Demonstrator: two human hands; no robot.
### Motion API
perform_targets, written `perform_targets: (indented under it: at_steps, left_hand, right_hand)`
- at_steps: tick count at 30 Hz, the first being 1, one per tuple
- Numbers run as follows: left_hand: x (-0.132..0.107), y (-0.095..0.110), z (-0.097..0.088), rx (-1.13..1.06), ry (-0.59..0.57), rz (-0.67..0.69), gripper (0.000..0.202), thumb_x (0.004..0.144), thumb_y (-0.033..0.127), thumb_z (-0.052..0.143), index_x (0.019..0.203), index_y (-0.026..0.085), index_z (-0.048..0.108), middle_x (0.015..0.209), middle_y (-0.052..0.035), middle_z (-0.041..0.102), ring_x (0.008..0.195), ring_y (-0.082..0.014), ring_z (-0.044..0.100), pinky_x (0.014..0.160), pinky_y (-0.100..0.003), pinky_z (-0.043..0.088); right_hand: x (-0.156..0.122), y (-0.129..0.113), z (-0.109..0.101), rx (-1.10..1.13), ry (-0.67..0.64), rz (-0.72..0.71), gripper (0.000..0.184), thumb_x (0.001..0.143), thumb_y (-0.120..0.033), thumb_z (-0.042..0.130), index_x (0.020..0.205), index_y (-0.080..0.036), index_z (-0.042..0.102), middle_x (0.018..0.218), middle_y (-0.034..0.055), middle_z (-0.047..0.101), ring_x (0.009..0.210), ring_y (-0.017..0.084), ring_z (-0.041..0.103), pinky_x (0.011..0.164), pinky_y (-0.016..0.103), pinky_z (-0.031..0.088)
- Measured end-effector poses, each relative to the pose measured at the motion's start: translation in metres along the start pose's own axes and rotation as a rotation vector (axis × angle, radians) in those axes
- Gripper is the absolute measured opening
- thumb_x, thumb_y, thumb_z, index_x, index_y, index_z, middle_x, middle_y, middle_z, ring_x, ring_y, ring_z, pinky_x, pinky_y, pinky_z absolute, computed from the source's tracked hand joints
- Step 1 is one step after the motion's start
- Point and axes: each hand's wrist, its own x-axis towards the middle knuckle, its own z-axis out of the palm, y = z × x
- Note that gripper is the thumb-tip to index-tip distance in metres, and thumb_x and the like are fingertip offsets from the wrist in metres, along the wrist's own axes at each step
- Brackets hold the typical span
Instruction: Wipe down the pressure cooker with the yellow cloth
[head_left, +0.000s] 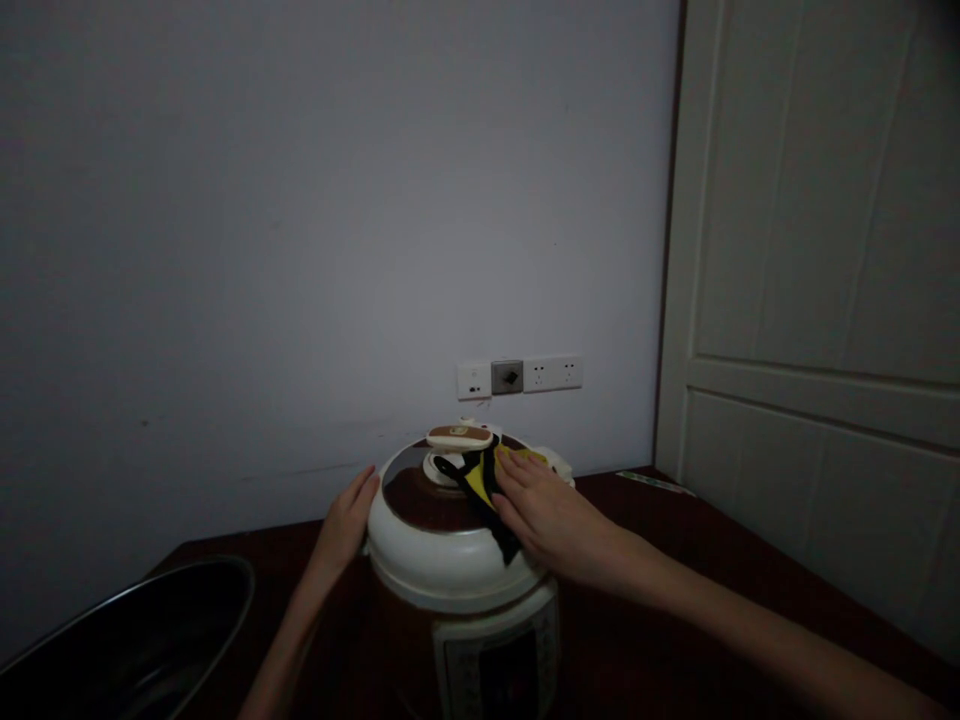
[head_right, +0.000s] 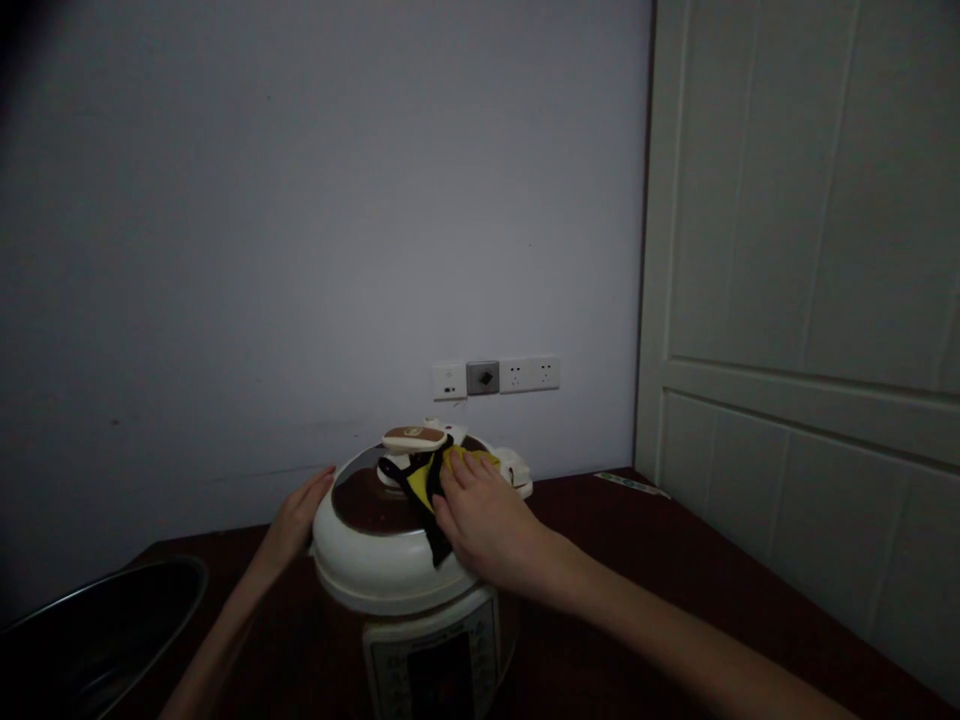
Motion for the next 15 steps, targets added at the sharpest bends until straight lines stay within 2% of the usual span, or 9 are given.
perform_targets:
  at_steps: [4,7,10,13,15]
  left_hand:
    - [-0.002,0.002,0.000,0.000,-0.004,-0.006,0.065,0.080,0.054,0.041,0.125,0.009,0.056,0.137,-0.0166,0.052,0.130,-0.0262,0.045,0.110,-0.041,0.029]
    - [-0.002,0.002,-0.001,0.000,-0.011,-0.007,0.066,0.080,0.055,0.041,0.125,0.009,0.056,0.136,-0.0161,0.053,0.129,-0.0263,0.046,0.110,-0.040,0.029]
    - [-0.001,0.001,-0.001,-0.004,-0.024,-0.010,0.071,0.078,0.056,0.041,0.127,0.006,0.054,0.137,-0.0177,0.051,0.130,-0.0262,0.044,0.111,-0.039,0.028]
    - [0.000,0.000,0.000,-0.008,-0.018,-0.011,0.071,0.077,0.056,0.040,0.126,0.006,0.054,0.136,-0.0180,0.052,0.130,-0.0261,0.045,0.111,-0.039,0.027]
    - [0.002,-0.002,0.000,-0.010,-0.009,-0.015,0.069,0.076,0.057,0.042,0.123,0.008,0.057,0.135,-0.0176,0.053,0.129,-0.0268,0.046,0.111,-0.040,0.028]
  right_hand:
    - [0.008,0.010,0.001,0.092,-0.051,0.029,0.037,0.094,-0.024,0.035,0.119,-0.008,0.057,0.128,0.0188,0.056,0.122,0.026,0.049,0.106,0.045,0.034]
    - [0.024,0.034,0.011,0.176,-0.045,0.053,0.036,0.092,-0.020,0.035,0.119,-0.010,0.056,0.126,0.0156,0.058,0.121,0.025,0.050,0.104,0.042,0.036]
    - [0.049,0.064,0.022,0.260,-0.138,0.122,0.036,0.092,-0.017,0.033,0.118,-0.014,0.058,0.120,0.0110,0.063,0.112,0.022,0.057,0.098,0.037,0.041]
    - [0.080,0.088,0.033,0.266,-0.270,0.236,0.036,0.094,-0.015,0.030,0.106,-0.011,0.063,0.111,0.0127,0.067,0.101,0.022,0.062,0.088,0.034,0.047]
    - [0.100,0.098,0.040,0.254,-0.312,0.264,0.038,0.095,-0.015,0.029,0.093,-0.010,0.066,0.102,0.0149,0.070,0.093,0.023,0.065,0.082,0.033,0.049]
